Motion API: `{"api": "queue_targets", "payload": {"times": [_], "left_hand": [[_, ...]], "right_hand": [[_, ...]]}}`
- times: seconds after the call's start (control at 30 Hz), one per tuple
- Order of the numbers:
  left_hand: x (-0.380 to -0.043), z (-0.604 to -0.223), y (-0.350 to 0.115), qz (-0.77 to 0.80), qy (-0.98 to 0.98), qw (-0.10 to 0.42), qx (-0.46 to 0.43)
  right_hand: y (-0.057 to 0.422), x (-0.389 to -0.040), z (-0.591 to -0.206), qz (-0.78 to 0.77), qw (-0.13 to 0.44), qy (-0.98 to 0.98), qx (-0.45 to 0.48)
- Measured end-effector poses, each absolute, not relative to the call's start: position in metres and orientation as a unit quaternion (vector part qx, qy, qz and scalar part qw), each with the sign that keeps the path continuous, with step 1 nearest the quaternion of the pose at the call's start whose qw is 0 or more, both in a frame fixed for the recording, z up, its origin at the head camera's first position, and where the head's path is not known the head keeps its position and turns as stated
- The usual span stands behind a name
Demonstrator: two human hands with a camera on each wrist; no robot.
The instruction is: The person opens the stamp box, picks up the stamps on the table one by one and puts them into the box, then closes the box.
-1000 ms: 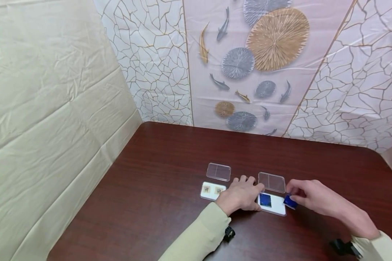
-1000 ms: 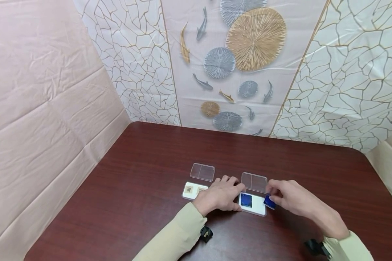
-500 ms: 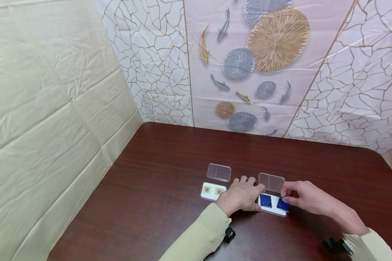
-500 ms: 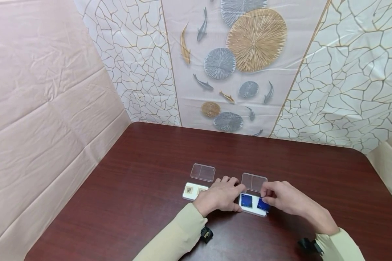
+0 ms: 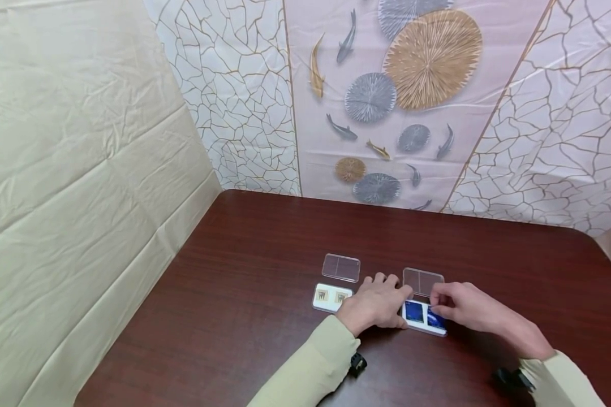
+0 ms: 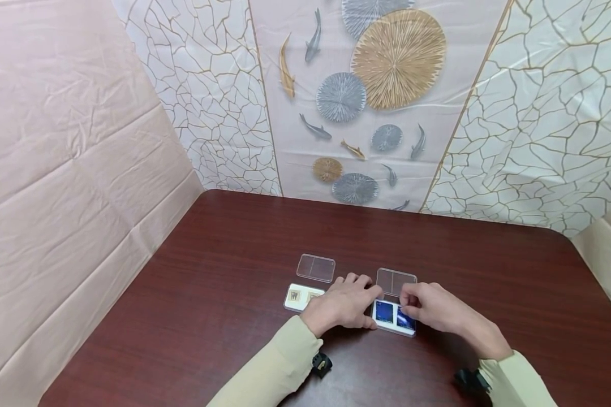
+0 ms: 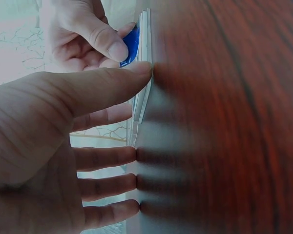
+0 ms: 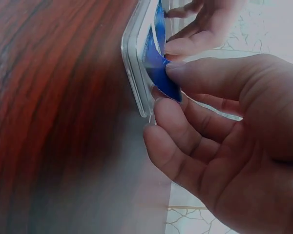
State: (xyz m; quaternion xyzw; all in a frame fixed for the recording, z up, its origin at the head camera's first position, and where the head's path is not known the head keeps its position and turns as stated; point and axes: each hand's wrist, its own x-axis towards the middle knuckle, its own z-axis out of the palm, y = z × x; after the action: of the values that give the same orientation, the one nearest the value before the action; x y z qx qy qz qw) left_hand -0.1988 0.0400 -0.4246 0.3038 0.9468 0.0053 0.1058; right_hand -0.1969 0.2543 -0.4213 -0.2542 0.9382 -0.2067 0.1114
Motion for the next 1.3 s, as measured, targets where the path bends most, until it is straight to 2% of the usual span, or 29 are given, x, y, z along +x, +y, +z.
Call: {"api": "queue_targets", "payload": {"times": [0.87, 1.3], "left_hand": [[-0.1991, -0.4249, 0.0418, 0.009, 0.947, 0.103, 0.306], [-0.2012, -0.4214, 0.0400, 0.010, 0.943, 0.112, 0.313]], "right_hand": [[0.2492, -0.1974, -0.4277, -0.180, 0.085, 0.952, -0.231], [0.2512, -0.2025, -0.4208, -0.171, 0.076, 0.939, -0.289]]}}
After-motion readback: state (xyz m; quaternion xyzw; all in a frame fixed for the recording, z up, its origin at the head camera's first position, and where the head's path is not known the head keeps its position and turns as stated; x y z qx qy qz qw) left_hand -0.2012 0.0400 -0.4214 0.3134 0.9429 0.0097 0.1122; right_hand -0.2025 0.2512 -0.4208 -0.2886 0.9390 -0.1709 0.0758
